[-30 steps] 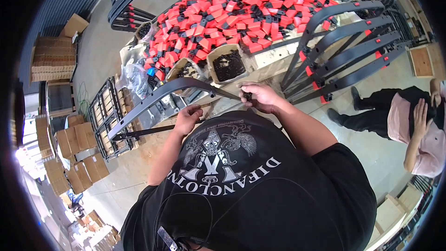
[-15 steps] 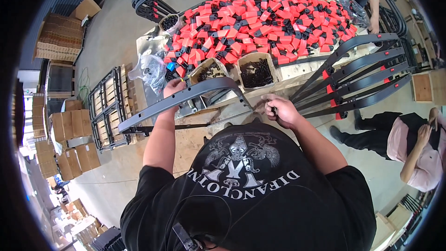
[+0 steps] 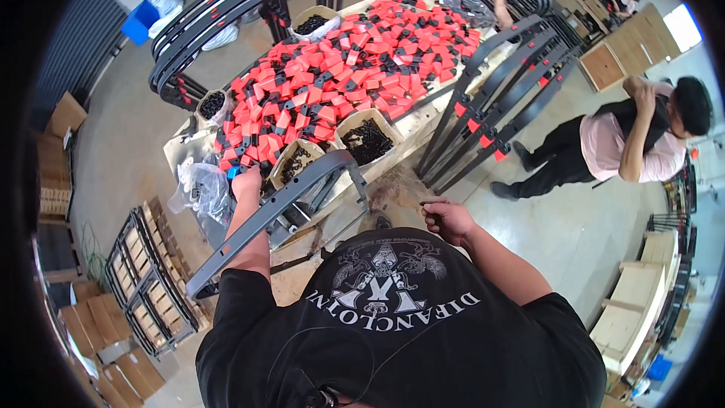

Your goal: Assembling metal furniture frames by attaching red plastic covers and tightening bolts with a wrench.

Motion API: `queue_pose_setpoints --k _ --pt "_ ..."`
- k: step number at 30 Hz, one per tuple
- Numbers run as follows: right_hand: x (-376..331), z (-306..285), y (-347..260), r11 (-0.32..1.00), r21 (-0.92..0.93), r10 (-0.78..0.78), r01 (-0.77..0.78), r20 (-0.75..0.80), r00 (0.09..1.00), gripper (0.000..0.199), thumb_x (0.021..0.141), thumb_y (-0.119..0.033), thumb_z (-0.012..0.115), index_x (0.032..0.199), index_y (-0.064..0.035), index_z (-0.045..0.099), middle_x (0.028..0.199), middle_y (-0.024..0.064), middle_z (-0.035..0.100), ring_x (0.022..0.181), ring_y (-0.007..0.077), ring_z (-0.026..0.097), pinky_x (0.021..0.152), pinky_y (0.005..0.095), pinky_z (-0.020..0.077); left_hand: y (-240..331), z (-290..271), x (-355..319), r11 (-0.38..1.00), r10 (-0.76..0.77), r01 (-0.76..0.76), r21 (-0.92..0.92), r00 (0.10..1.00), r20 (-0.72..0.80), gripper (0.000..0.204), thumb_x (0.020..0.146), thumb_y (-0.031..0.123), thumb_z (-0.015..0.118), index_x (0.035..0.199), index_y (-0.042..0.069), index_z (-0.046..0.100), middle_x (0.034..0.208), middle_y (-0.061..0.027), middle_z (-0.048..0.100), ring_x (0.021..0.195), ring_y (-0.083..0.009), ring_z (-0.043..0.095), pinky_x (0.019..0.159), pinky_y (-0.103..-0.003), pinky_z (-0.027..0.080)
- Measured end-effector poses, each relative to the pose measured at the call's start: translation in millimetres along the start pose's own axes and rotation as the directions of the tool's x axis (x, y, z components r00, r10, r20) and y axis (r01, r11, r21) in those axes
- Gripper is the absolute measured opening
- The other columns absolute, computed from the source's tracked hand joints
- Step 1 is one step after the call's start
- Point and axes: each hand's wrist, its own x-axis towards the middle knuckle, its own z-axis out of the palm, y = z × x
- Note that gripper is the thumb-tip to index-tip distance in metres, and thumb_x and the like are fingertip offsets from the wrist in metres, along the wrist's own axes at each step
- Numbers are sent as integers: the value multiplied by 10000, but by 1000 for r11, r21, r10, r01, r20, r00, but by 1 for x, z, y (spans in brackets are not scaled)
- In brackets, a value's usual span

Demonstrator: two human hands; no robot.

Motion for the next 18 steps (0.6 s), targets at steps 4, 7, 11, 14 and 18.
queue_pose_setpoints --k 4,7,11,14,18 --pt "-11 4 16 1000 -23 16 -16 24 1000 185 952 -121 614 1106 -26 582 838 32 565 677 129 494 555 260 401 -22 11 21 928 -193 172 -331 981 -31 659 821 479 626 1088 -119 699 1108 -231 726 1030 -321 707 907 -405 528" --pt "-17 18 10 998 -47 33 -31 38 999 126 949 -123 614 1039 -38 596 819 18 559 669 121 488 559 261 396 -69 20 32 411 -122 161 -897 985 122 308 870 277 615 925 -11 710 906 -107 711 819 -205 644 778 -385 515" --pt "-6 9 10 1000 -14 20 -20 40 999 139 953 -121 607 1060 -33 599 814 16 551 672 125 485 573 266 389 -65 -22 -44 -54 372 395 -917 860 349 146 886 106 552 983 -2 572 950 -144 642 881 -267 650 804 -427 585" --pt "14 13 2 997 -76 27 -19 112 993 211 949 -128 618 1131 -22 605 817 7 555 677 120 486 585 266 382 -97 -45 -90 -82 515 300 -950 829 217 203 878 90 594 1067 19 578 917 -132 644 908 -277 669 764 -408 598" --pt "41 25 -14 984 -178 42 -2 219 975 228 948 -116 616 1153 -18 613 778 2 552 634 112 482 552 273 363 -97 -61 -159 161 610 355 -921 698 376 373 828 60 688 1173 27 549 855 -86 631 827 -279 694 710 -400 604"
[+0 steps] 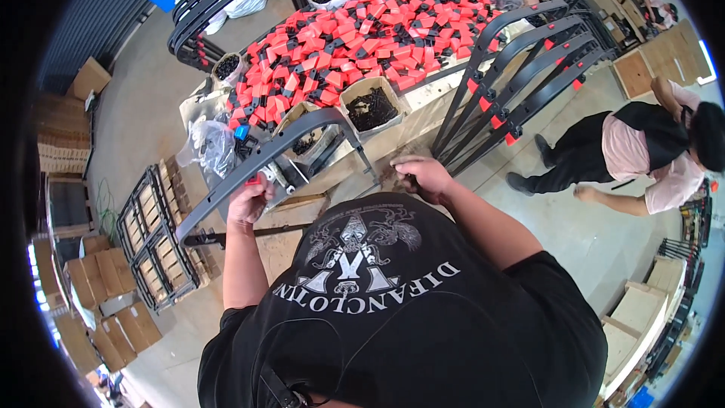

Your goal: Assembling metal furniture frames by attaching red plastic covers and tightening bolts with a wrench.

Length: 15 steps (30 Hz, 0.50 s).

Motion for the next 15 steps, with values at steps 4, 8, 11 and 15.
queue_pose_setpoints --k 4,8,11,15 --pt "36 -10 -11 999 -28 -20 25 170 985 90 952 -93 600 1024 -40 601 747 33 560 584 118 485 473 267 326 -44 35 -19 968 -123 130 217 991 -47 354 843 22 708 1158 6 547 915 -109 674 810 -255 708 684 -368 591" --pt "64 -8 -21 999 -26 29 -24 219 975 74 969 -112 583 956 -40 572 766 62 577 589 130 504 446 263 346 -96 80 -21 954 -182 203 218 977 -116 288 912 48 687 1170 43 558 993 -112 673 821 -252 704 696 -358 581" --pt "80 -13 -19 991 56 108 -123 222 969 160 1006 -152 534 1032 -14 610 814 78 594 607 142 519 466 260 375 -119 119 -11 966 -257 255 -41 963 -85 318 979 75 588 1282 22 507 1078 -130 652 984 -251 676 782 -384 593" --pt "89 -16 -26 987 34 139 -155 288 947 204 1016 -158 527 1098 9 613 874 102 617 641 145 536 484 257 387 -147 148 20 962 -261 267 54 960 -103 316 1009 98 571 1288 -22 485 1108 -134 637 1013 -247 666 865 -402 603"
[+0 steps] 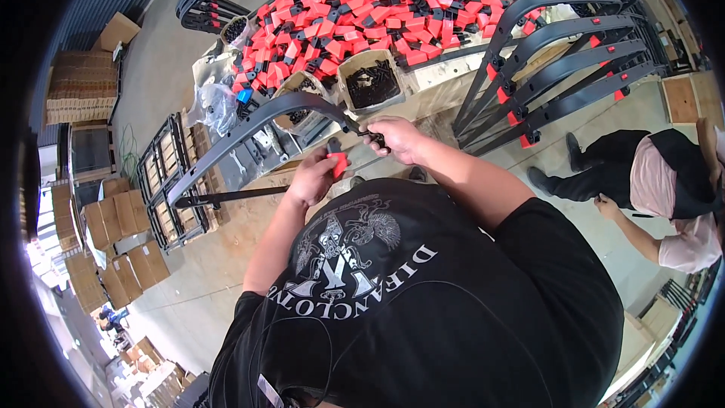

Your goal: Assembling metal furniture frames by attaching red plastic covers and tightening bolts with a wrench.

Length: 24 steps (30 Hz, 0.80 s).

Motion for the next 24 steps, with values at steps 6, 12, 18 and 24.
queue_pose_setpoints --k 6,12,18,24 --pt "10 -3 -13 995 -95 4 -4 4 1000 173 1002 -143 575 1070 10 616 872 99 625 626 141 536 481 259 376 -14 23 37 919 26 0 395 998 -62 322 947 90 711 1167 -89 559 1055 -142 672 910 -215 714 784 -309 604" --pt "18 -4 -15 993 -115 23 -20 26 999 157 995 -153 599 1032 -5 641 863 79 623 633 133 527 507 263 383 -19 31 47 986 8 2 165 998 -57 275 982 81 654 1214 -38 566 1124 -119 670 1055 -230 664 923 -371 570" --pt "32 3 -14 999 -51 2 0 47 999 161 997 -156 596 1033 -7 644 839 68 623 643 126 534 514 258 386 -15 32 53 996 70 -71 58 997 30 270 964 49 652 1227 28 592 1138 -82 680 1053 -205 658 945 -362 531" --pt "42 0 -15 997 18 74 -78 170 983 157 990 -148 607 1026 0 642 822 81 621 635 132 536 497 253 386 -16 25 56 997 83 -82 -11 996 20 290 954 36 636 1239 29 582 1146 -85 685 1062 -216 660 969 -376 516"
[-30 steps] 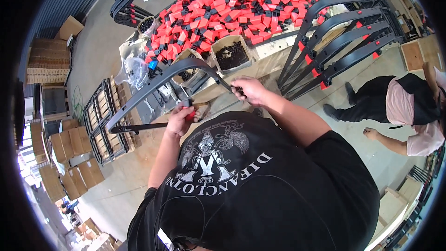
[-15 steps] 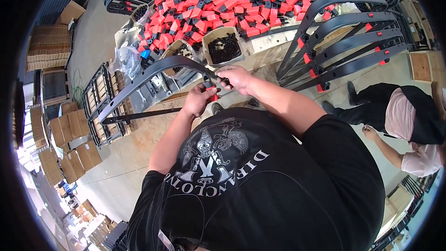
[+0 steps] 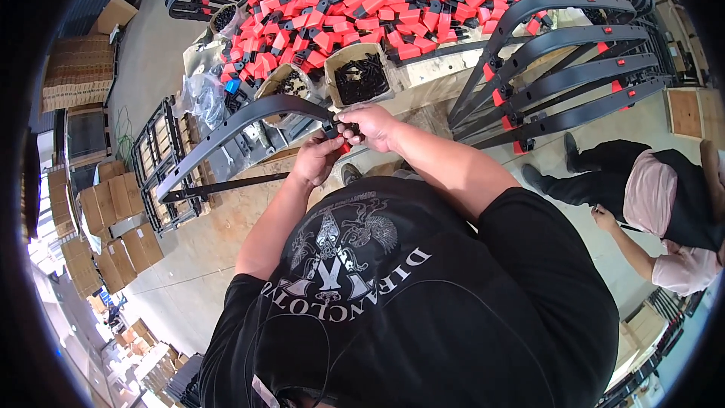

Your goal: Assembling metal furniture frames by attaching red plastic covers and tightening bolts with a wrench.

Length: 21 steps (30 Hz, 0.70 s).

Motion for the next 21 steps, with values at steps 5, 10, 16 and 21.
queue_pose_setpoints --k 5,10,16,21 --pt "11 -9 5 997 -38 68 -65 70 995 196 981 -264 662 918 -82 627 736 4 538 567 100 465 465 246 323 -2 -9 2 993 -112 110 -29 993 -42 292 963 77 649 1240 18 575 1176 -93 657 1074 -238 644 1002 -391 517" --pt "5 -7 -2 957 -172 227 -232 -50 973 291 967 -423 680 879 -155 607 639 -53 459 473 65 345 434 247 223 -8 -14 1 988 -113 106 -110 992 -56 306 968 119 662 1237 7 570 1194 -95 639 1081 -241 634 1007 -383 518" --pt "-3 8 -2 938 -298 153 -176 -97 983 354 1013 -448 580 841 -139 564 628 -41 447 464 72 321 436 254 214 -1 -7 -6 994 -103 104 18 994 -25 324 974 169 667 1236 5 573 1188 -98 643 1052 -225 643 968 -362 531" --pt "-2 18 2 910 -398 88 -119 -97 991 333 1032 -382 534 836 -116 569 623 -30 444 474 78 331 448 261 225 5 -2 -12 987 -138 140 76 990 -37 323 979 172 659 1242 5 574 1180 -103 655 1026 -220 657 929 -351 542"
